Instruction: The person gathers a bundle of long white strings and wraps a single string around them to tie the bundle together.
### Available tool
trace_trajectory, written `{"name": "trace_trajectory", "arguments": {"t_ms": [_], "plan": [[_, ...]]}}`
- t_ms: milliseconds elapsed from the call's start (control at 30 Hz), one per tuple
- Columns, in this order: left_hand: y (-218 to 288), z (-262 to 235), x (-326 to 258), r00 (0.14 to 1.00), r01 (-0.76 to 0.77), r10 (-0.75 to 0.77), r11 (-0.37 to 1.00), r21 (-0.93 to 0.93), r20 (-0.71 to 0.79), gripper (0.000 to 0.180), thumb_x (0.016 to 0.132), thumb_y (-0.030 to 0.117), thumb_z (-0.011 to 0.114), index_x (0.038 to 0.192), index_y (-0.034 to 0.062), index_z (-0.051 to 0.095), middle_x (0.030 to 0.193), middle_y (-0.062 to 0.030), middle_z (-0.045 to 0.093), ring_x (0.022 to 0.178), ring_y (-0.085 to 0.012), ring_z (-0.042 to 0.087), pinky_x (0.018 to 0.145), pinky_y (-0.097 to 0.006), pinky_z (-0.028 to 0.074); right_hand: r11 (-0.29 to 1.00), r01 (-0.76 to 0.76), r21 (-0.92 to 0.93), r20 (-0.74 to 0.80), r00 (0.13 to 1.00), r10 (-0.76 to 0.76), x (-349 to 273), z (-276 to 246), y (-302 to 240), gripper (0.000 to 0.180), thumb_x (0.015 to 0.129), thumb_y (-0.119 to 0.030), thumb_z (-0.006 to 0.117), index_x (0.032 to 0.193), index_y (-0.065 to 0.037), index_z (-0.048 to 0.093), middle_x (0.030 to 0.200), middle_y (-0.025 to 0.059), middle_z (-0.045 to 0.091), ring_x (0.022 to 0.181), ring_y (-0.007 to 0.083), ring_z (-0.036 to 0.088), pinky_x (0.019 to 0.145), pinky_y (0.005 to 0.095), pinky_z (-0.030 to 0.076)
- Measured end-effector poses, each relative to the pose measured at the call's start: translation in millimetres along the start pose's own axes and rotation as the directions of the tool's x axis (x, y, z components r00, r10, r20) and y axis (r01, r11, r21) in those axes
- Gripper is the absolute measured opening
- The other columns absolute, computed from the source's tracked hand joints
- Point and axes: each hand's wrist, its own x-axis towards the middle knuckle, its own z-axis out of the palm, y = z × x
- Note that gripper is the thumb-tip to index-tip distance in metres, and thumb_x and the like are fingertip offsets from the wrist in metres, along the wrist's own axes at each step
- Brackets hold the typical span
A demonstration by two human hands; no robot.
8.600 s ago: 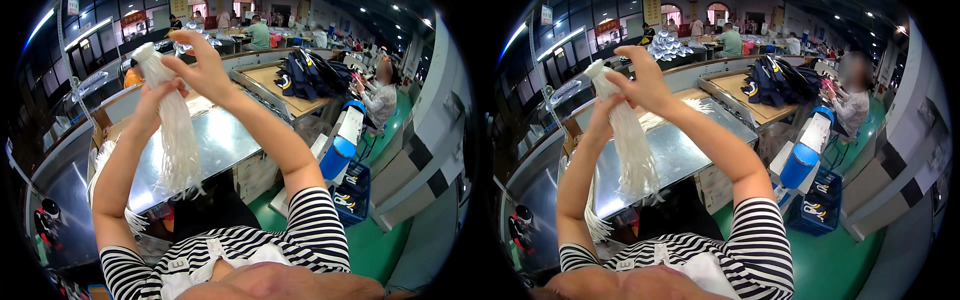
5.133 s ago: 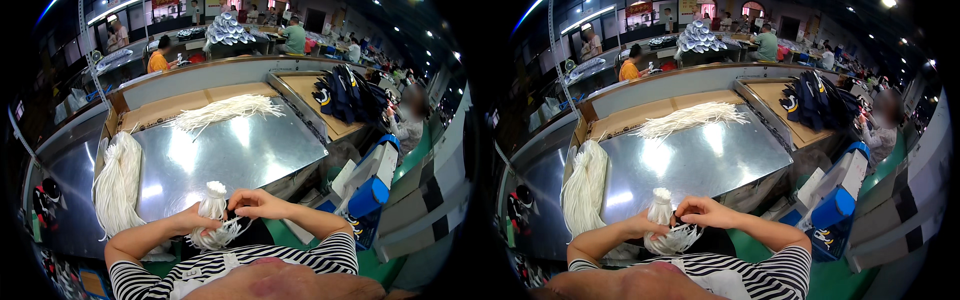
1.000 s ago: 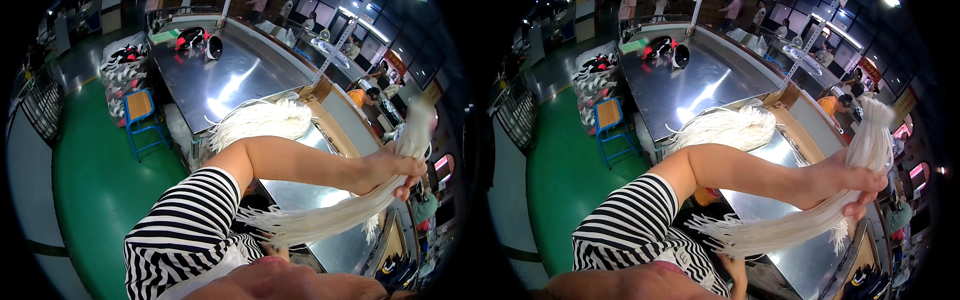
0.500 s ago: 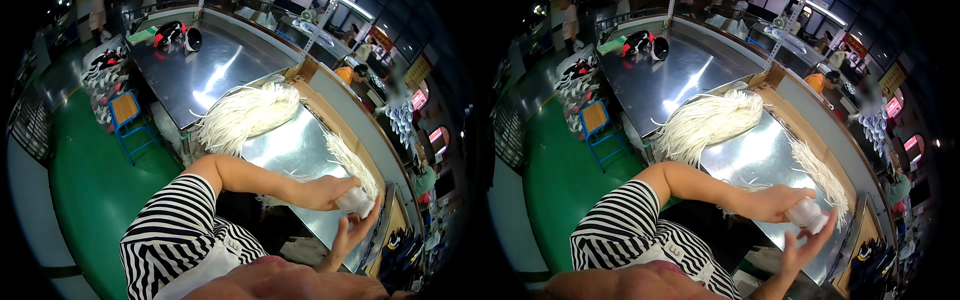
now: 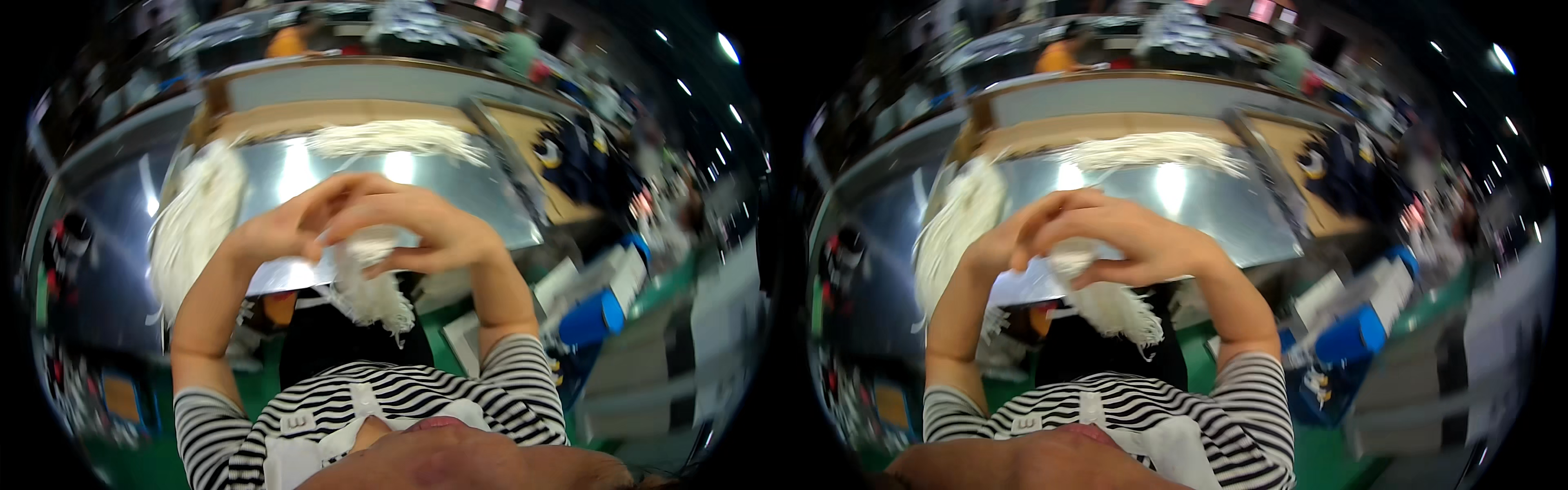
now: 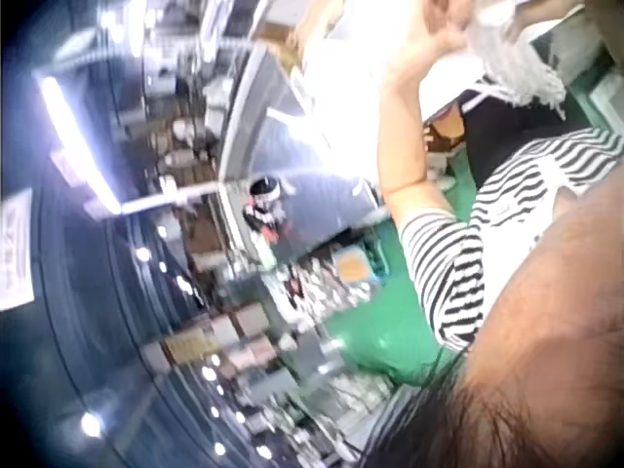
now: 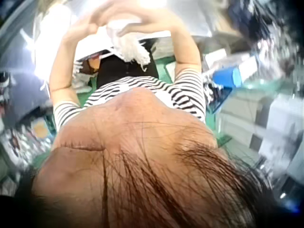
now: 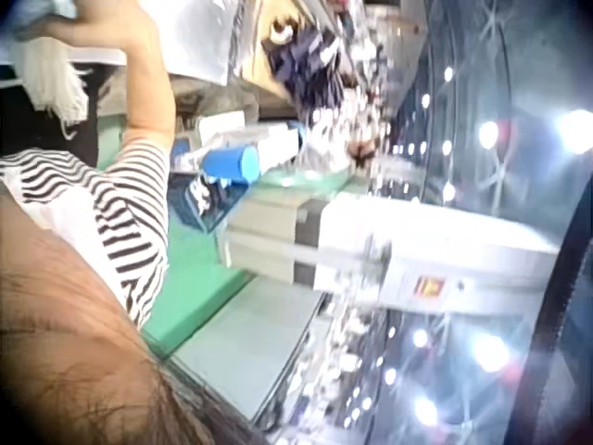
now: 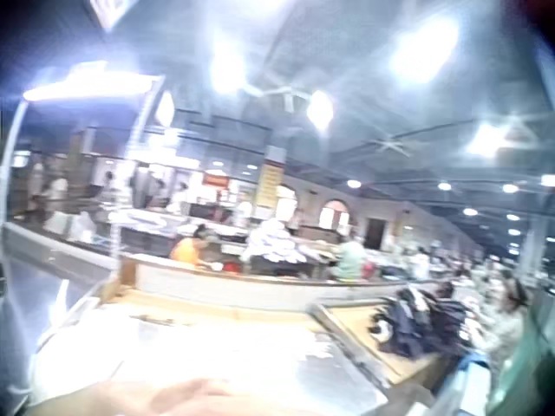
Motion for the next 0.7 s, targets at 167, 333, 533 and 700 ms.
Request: {"name": "trace_trajectory", "arguments": {"t_ms": [167,333,533,700], "plan": [[-19.5,11.9,33.6,0.978,0.019,-0.029,0.999,0.048,0.208,0.113,0.056,0.045,0.09,0.142,0.0008,0.031,0.138,-0.0099,0.039,0.133,-0.0205,0.032,0.108,-0.036,0.025,0.997,-0.073,-0.007,-0.051,0.996,0.073,-27.0,-15.7,-29.9,0.048,0.072,0.0,0.071,0.118,-0.004,0.058,0.116,0.0062,0.062,0.096,0.0227,0.053,0.082,0.0346,0.047],[-41.8,7.8,31.2,0.968,0.002,-0.008,1.0,0.022,0.251,0.084,0.062,0.043,0.087,0.123,-0.0016,0.05,0.117,-0.012,0.058,0.114,-0.0213,0.053,0.098,-0.033,0.041,0.984,-0.164,0.067,-0.037,0.985,0.166,-31.4,-9.2,-26.0,0.05,0.074,-0.007,0.071,0.121,-0.006,0.055,0.111,0.0079,0.06,0.099,0.0252,0.054,0.084,0.0346,0.045],[-22.5,53.2,33.8,0.985,0.101,-0.122,0.981,-0.168,-0.119,0.033,0.074,0.009,0.07,0.101,0.0023,0.053,0.076,-0.0094,0.062,0.078,-0.0219,0.065,0.081,-0.037,0.051,0.996,-0.078,-0.053,-0.43,0.902,0.048,-46.1,-2.5,-11.7,0.047,0.077,-0.006,0.068,0.122,-0.004,0.056,0.124,0.0105,0.055,0.106,0.023,0.053,0.088,0.0347,0.044],[4.1,38.2,52.4,0.783,-0.315,0.221,0.947,-0.064,-0.581,0.02,0.082,0.02,0.065,0.088,0.0077,0.049,0.067,0.001,0.048,0.062,-0.0094,0.052,0.08,-0.032,0.048,0.889,-0.113,-0.445,-0.645,0.729,-0.23,-74.2,55.6,4.5,0.048,0.076,-0.016,0.072,0.12,-0.005,0.058,0.124,0.0114,0.053,0.111,0.0326,0.05,0.092,0.0398,0.041]]}}
